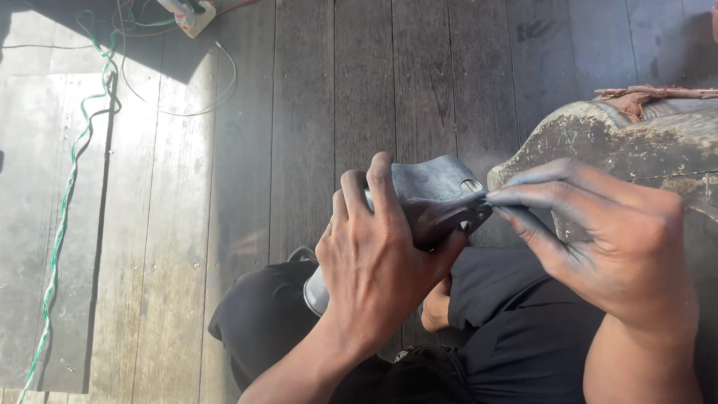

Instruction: Manual sanding of a metal engine component using sandpaper to smooth the surface.

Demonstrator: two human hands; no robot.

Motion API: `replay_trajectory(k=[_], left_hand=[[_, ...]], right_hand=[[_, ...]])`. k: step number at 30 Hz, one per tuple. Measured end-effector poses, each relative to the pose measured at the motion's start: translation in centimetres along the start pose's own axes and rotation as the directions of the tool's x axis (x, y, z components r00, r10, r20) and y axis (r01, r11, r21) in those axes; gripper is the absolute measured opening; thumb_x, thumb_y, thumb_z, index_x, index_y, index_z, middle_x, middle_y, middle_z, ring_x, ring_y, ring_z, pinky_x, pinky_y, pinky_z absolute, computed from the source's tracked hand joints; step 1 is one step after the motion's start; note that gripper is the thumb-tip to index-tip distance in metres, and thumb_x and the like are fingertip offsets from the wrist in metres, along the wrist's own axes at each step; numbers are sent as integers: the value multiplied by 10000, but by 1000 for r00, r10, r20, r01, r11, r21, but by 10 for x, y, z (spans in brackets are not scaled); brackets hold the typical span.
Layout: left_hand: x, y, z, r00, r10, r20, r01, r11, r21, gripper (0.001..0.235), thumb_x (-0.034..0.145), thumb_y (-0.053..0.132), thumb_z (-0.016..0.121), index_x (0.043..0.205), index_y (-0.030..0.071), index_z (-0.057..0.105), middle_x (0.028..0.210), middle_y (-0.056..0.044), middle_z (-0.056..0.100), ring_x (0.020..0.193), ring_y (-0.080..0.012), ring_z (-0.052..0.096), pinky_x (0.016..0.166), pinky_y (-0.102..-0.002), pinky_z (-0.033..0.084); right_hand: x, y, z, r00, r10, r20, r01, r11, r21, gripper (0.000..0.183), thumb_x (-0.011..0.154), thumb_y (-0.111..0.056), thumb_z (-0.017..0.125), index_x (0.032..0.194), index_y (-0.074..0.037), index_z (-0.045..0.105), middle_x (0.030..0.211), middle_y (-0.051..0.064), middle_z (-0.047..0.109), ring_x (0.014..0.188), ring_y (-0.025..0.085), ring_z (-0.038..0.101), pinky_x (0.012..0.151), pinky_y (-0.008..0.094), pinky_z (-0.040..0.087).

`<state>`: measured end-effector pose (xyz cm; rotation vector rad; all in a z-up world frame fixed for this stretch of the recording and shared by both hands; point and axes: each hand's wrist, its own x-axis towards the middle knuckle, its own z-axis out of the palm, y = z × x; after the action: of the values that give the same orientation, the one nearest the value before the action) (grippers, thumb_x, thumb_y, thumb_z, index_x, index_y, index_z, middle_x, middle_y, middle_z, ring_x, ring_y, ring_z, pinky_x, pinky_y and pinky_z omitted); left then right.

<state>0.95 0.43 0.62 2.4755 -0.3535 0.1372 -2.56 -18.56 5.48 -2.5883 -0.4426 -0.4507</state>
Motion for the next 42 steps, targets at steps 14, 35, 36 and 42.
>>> replay_trajectory(k=[14,35,36,42], left_hand=[[-5,6,1,998,48,-47,-51,998,-49,1026,685,515,908,1330,-120,426,903,-182,554,615,-290,624,322,-387,501],[2,3,-17,999,-39,21,45,910,-412,815,810,479,664,1297,-116,394,1063,-265,678,798,-355,770,672,-442,622],[2,3,-16,999,-44,17,47,907,-419,810,810,472,667,1302,-111,392,1066,-259,678,808,-353,770,682,-446,619],[2,6,-19,999,-43,-28,26,887,-462,715,806,373,707,1270,-69,390,1014,-225,681,762,-312,769,639,-418,621]], right_hand=[[-12,13,7,989,80,-122,-38,949,313,227,759,143,847,927,117,695,970,232,743,696,203,691,647,260,552],[-21,-13,15,918,344,-198,-222,858,463,187,842,150,791,913,131,619,813,181,664,575,143,578,560,197,457],[-22,-12,16,916,355,-187,-237,855,462,192,836,131,797,898,115,615,811,175,673,561,129,573,539,183,443],[-16,-17,17,917,382,-118,-270,809,523,153,793,72,792,836,49,647,751,103,693,530,84,570,508,159,445]])
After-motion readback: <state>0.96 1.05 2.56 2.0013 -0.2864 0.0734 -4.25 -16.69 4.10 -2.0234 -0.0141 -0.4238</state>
